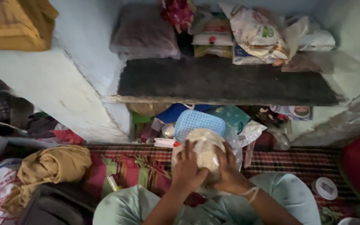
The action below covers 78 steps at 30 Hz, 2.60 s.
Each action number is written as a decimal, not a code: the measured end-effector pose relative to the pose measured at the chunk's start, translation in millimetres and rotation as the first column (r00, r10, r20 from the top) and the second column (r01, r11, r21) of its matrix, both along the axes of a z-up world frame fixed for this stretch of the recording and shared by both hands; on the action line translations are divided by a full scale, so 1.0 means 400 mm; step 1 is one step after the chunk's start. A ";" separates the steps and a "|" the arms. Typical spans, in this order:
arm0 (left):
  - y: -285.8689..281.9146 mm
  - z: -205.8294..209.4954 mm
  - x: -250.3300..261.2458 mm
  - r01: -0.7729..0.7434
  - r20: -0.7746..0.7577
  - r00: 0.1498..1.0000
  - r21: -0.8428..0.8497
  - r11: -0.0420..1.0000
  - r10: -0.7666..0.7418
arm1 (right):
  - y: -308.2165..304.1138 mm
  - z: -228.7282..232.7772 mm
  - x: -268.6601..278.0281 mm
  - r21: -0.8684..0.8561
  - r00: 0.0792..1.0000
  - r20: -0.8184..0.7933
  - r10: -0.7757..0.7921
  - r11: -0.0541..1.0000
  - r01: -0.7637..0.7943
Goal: The person handles and arranges various grocery items, containers, and small objects on a storage shelf while sitting on the floor.
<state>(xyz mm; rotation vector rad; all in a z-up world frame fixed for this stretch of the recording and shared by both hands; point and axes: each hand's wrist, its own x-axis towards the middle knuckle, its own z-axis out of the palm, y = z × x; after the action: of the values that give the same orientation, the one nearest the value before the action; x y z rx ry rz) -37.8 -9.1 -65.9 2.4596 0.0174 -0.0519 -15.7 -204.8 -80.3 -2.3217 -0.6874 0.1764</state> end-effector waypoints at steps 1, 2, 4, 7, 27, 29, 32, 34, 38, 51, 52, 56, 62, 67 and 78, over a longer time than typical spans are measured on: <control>0.004 0.028 0.003 0.063 -0.093 0.994 0.059 0.996 -0.057 | -0.012 -0.011 -0.003 -0.050 0.996 -0.091 -0.015 0.999 0.010; 0.008 0.052 0.003 0.130 -0.189 0.976 0.112 0.985 -0.107 | -0.024 -0.023 -0.006 -0.100 0.983 -0.179 -0.035 0.995 0.017; 0.015 0.080 -0.001 0.192 -0.152 0.972 0.082 0.978 -0.178 | -0.049 -0.045 -0.030 -0.050 0.995 -0.099 0.002 0.999 -0.007; 0.042 0.110 -0.001 0.288 -0.100 0.952 -0.036 0.957 -0.291 | -0.095 -0.010 -0.022 -0.200 0.986 0.103 0.128 0.974 -0.105; 0.114 0.639 0.344 -0.058 0.931 0.364 -0.002 0.998 0.023 | 0.297 0.672 0.720 -0.289 0.551 0.821 0.148 0.940 0.179; 0.120 0.636 0.361 -0.069 0.919 0.388 -0.040 0.997 0.064 | 0.340 0.659 0.824 -0.570 0.635 0.705 0.316 0.784 0.244; 0.139 0.614 0.384 -0.066 0.902 0.414 -0.105 0.992 0.123 | 0.394 0.623 0.931 -0.281 0.640 0.768 0.021 0.910 0.306; 0.161 0.576 0.392 -0.016 0.889 0.437 -0.139 0.990 0.132 | 0.376 0.612 0.947 -0.018 0.700 0.708 -0.093 0.989 0.150; 0.208 0.464 0.428 0.091 0.643 0.720 -0.463 0.882 0.263 | 0.304 0.627 0.830 0.287 0.558 0.775 -0.297 0.952 0.108; 0.048 0.311 0.452 0.221 0.289 0.957 -0.808 0.546 0.040 | -0.111 0.420 0.384 0.996 0.981 0.050 -0.190 0.078 -0.036; 0.030 0.290 0.432 0.382 0.481 0.877 -0.666 0.641 -0.023 | -0.124 0.387 0.374 0.995 0.959 0.002 -0.285 0.099 0.027; -0.006 0.304 0.352 0.360 0.619 0.785 -0.480 0.800 0.017 | -0.149 0.339 0.312 0.846 0.672 0.308 -0.674 0.517 0.131; -0.055 0.321 0.310 0.332 0.450 0.886 -0.447 0.831 -0.112 | -0.090 0.370 0.296 0.242 0.643 0.654 -0.398 0.916 0.321; -0.102 0.213 0.298 0.436 0.525 0.841 -0.513 0.740 -0.132 | -0.044 0.334 0.259 0.127 0.552 0.709 -0.439 0.849 0.512; -0.024 0.164 0.301 -0.014 0.190 0.926 -0.847 0.532 0.327 | 0.004 0.390 0.091 0.152 0.901 0.431 0.051 0.980 -0.129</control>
<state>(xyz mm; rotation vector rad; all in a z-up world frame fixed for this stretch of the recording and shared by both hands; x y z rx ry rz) 82.5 -18.7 -0.4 1.4375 0.0759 0.3701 20.9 -203.3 75.5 -2.1714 -0.9840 -0.3521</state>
